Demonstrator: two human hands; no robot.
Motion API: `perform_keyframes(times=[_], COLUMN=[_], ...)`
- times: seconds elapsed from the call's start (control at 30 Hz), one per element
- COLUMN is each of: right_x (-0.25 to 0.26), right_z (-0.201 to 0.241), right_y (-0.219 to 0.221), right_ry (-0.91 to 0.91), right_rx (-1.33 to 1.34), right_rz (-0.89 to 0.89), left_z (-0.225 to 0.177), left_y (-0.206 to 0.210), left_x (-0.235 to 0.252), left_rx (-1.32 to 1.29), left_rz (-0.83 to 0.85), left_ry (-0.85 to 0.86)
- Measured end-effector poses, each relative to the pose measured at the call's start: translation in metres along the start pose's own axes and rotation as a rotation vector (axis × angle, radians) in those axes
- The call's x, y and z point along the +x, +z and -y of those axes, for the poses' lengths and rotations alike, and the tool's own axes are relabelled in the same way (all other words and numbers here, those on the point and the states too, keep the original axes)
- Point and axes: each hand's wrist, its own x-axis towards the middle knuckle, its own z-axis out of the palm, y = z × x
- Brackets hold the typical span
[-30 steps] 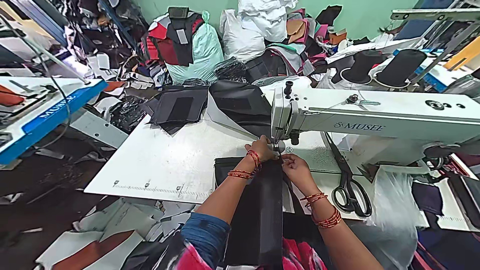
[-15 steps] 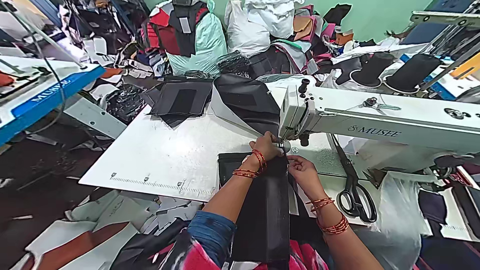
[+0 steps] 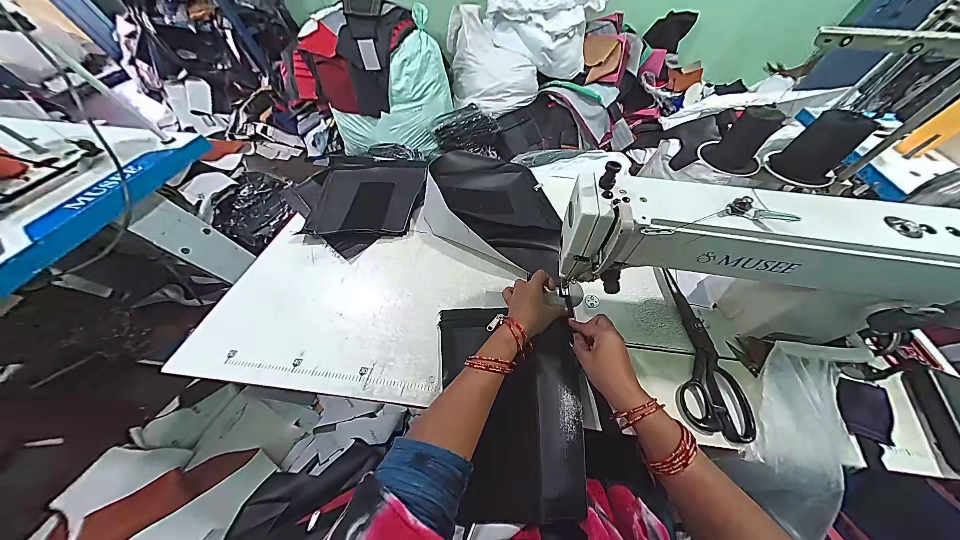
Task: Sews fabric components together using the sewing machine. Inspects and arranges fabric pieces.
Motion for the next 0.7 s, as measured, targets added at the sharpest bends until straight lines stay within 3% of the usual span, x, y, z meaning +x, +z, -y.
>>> perform_keyframes(times=[0.13,0.27,0.5,0.7], right_x=[0.002,0.003,0.005,0.003], right_z=[0.000,-0.010,-0.017,-0.017], right_y=[-0.004,-0.002,-0.003,-0.001], right_ry=[-0.011,0.017,0.104,0.096], right_rx=[-0.028,0.113,0.368,0.392], right_rz=[0.042,0.013,0.018,-0.007], left_z=[0.005,0.007,0.007,0.006], left_y=[0.001,-0.005,-0.002,0.001], left_x=[-0.004,-0.008,-0.007,-0.009], left_rx=[0.029,0.008,0.032,0.015], left_rz=[0.021,0.077,0.070,0.037], left_ry=[0.097,0.142,0.135,0.125])
